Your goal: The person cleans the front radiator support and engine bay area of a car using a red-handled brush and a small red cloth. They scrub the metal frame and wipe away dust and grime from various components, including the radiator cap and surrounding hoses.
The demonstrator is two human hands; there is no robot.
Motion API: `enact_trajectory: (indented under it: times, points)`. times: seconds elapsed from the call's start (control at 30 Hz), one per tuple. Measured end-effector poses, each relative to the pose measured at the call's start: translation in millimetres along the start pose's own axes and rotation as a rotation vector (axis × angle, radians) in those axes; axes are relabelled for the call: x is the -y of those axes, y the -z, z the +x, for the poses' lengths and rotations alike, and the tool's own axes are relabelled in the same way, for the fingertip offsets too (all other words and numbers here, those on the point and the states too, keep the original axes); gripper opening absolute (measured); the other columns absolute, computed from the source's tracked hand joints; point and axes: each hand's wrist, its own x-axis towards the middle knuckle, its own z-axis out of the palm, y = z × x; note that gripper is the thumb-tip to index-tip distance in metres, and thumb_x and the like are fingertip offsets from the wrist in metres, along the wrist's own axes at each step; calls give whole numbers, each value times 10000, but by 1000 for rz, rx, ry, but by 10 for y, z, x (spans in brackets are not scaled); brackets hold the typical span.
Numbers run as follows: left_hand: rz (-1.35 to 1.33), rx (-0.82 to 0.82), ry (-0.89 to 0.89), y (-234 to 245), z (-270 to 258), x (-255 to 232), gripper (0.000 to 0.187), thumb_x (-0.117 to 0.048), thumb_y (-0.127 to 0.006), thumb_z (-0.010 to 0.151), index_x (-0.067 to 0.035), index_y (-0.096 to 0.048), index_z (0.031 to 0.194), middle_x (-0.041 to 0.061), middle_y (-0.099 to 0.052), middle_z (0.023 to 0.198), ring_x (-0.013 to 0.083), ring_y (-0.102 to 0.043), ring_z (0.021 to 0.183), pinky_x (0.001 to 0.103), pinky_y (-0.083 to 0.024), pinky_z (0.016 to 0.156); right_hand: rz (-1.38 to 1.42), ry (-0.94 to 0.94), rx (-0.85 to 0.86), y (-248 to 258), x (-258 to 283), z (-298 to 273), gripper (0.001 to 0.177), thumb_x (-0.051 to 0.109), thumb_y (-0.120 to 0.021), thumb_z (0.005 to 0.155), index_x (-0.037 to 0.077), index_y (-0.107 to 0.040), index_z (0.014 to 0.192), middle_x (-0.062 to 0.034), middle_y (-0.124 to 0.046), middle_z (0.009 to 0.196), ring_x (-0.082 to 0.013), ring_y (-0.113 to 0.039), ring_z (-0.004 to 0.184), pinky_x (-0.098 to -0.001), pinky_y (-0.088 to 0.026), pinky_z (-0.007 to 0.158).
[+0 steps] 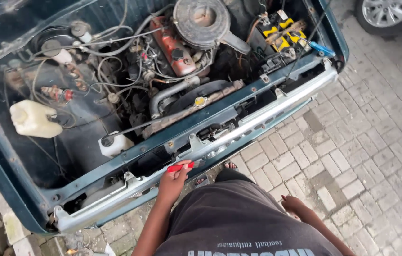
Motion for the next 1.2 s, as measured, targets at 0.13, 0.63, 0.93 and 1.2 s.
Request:
enact_trajectory:
  times: [0.13,0.63,0.93,1.2]
  points:
    - [68,85,3,-71,85,-97,391,-331,-500,984,-186,-728,1267,20,-782,1220,191,-706,1209,323,-578,1010,18,-65,30,-193,-210,-146,357,263,-422,1031,78,-688,881,4,-682,775,-99,-574,621,-230,-484,554]
    - [122,-57,-90,-562,388,-585,315,-283,-609,991,-209,-769,1252,220,-767,1090,312,-701,1126,438,-579,976,531,230,-347,2319,955,-604,723,625,-348,1052,54,-792,1061,-257,-755,911,-478,-667,1112,-566,-456,1064]
    - [96,-111,-97,-925,649,-553,286,-263,-629,981,-246,-788,1219,185,-785,1086,323,-713,1110,455,-541,1002,719,547,-787,3627,1773,-1334,514,417,-460,1107,65,-749,868,-124,-718,758,-370,-680,837,-471,-512,864]
    - [88,-69,-43,-1114,706,-641,290,-287,-613,990,-240,-770,1229,163,-791,1088,304,-699,1150,469,-525,1021,686,716,-761,3564,1642,-1298,287,221,-483,1120,153,-664,1332,-92,-761,968,-293,-720,860,-449,-546,844]
